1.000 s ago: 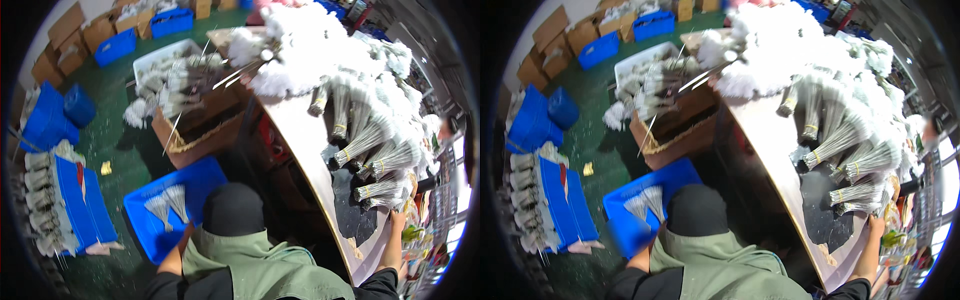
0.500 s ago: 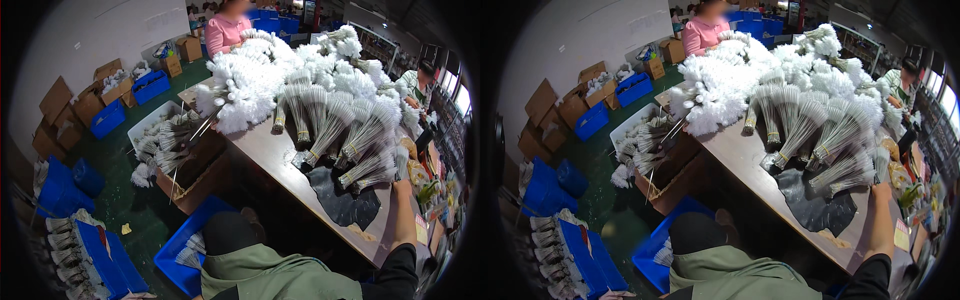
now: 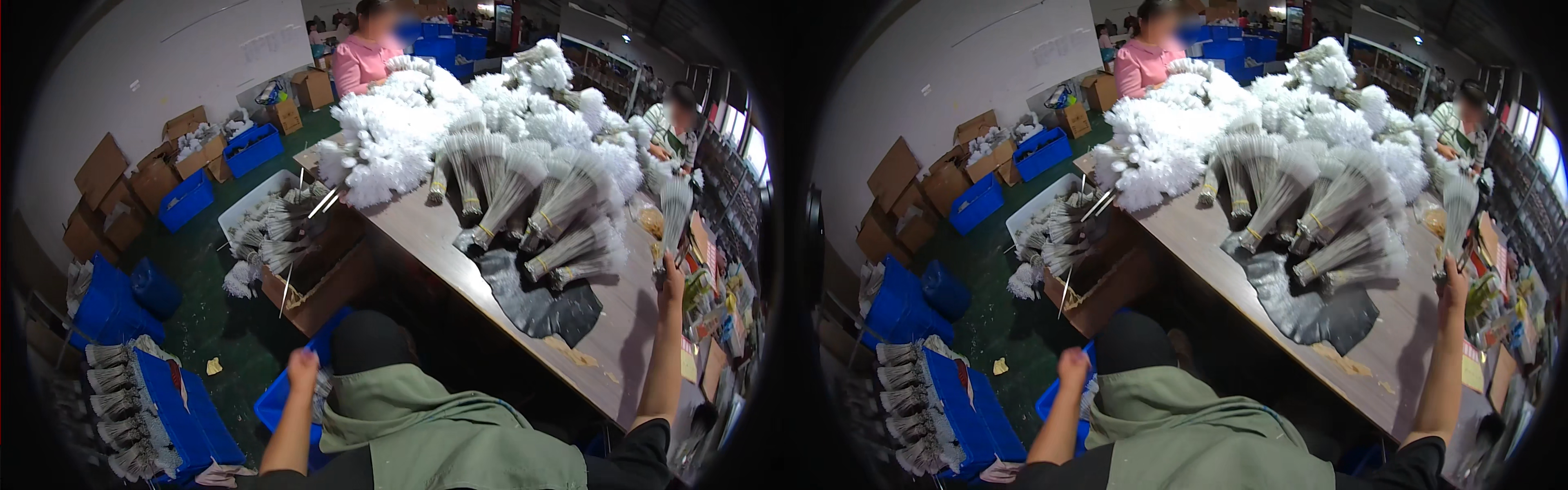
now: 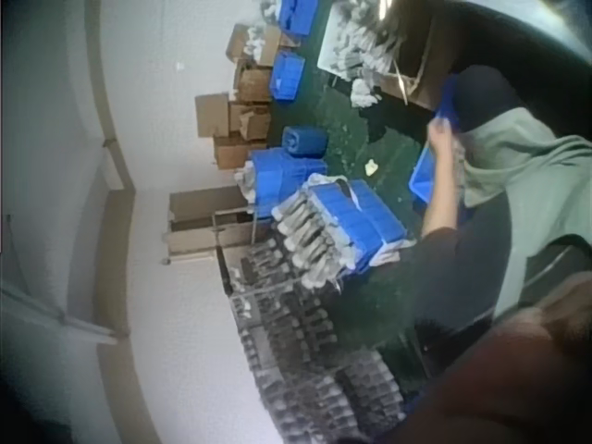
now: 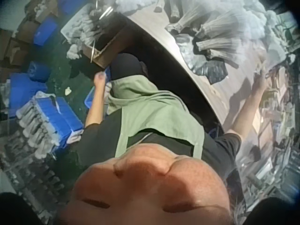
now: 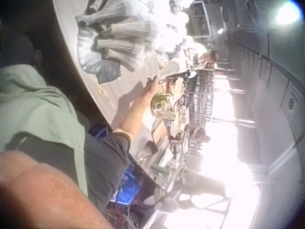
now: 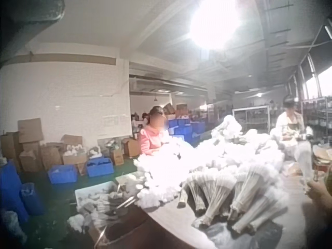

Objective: Trimming excess bristles from circular brush components using scissors in a factory setting.

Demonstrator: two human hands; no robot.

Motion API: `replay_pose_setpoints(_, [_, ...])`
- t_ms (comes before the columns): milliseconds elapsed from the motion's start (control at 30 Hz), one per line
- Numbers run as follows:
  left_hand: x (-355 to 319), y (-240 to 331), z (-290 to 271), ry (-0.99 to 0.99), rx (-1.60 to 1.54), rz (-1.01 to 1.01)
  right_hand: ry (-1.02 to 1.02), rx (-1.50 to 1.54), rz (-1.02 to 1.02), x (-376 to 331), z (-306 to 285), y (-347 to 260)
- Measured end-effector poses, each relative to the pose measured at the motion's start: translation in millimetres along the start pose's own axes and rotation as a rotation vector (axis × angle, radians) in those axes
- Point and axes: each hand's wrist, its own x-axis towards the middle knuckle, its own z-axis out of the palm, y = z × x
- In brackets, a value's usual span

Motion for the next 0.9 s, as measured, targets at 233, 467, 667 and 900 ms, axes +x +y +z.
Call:
replay_pose_setpoints(233, [-69,331,109,-0.646,-0.475,0.521,-0.283,0.192,-0.459,-183,146,-72])
replay_pose_setpoints(467, [-130,344,186,-1.508,-0.951,-0.127,-1.038,0.268,-0.204,-309,237,15])
replay_pose_setpoints(667, [-131,282,182,-1.378,-1.067,-0.309,-1.14,0.385,0.142,-325,244,47])
replay_pose_setpoints(900, [-122,242,187,-1.043,-0.48,0.06,-0.789,0.19,0.091,-292,256,40])
